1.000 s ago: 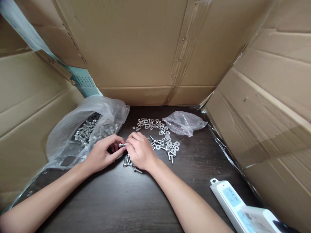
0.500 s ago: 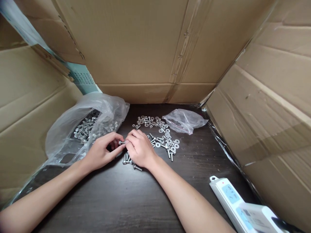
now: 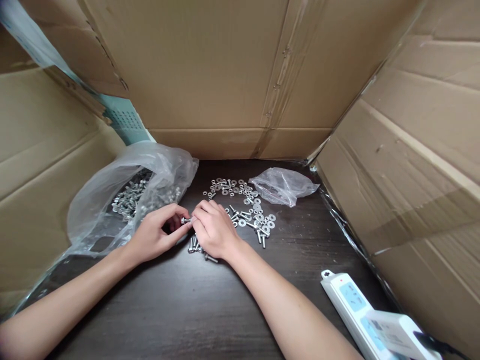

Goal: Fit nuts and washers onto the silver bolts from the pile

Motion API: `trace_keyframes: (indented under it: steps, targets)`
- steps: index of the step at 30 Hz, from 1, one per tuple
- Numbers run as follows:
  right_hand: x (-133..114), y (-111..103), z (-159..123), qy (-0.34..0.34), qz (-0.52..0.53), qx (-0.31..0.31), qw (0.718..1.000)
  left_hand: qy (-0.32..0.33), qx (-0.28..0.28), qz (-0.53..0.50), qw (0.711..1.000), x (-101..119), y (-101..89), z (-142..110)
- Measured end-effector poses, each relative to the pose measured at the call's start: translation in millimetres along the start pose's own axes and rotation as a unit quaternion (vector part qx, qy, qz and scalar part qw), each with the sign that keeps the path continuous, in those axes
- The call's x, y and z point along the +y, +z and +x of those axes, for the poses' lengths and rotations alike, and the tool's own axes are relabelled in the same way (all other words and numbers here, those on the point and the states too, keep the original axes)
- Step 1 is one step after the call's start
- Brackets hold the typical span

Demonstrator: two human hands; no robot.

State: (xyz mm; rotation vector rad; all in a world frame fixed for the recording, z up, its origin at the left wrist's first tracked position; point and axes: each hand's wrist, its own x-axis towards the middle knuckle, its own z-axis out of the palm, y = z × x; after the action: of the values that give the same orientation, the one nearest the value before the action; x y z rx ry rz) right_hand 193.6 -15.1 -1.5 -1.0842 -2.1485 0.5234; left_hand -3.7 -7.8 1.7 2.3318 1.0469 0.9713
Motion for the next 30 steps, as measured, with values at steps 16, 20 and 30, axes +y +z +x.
trace_keyframes:
  steps: [16,20,30]
  targets:
    - [0.4,1.1,-0.6,-0.014,-0.013,0.002,1.000,-0.004,-0.008,-0.009,1.000,1.2,-0.1,0.3]
    - [0.4,0.6,-0.6,-0.016,-0.004,0.001,1.000,-0.002,-0.007,-0.009,1.000,1.1,0.2,0.6]
    - [0.8,1.3,-0.6,-0.012,0.005,0.008,1.000,0.011,-0.005,-0.004,1.000,1.5,-0.1,0.6]
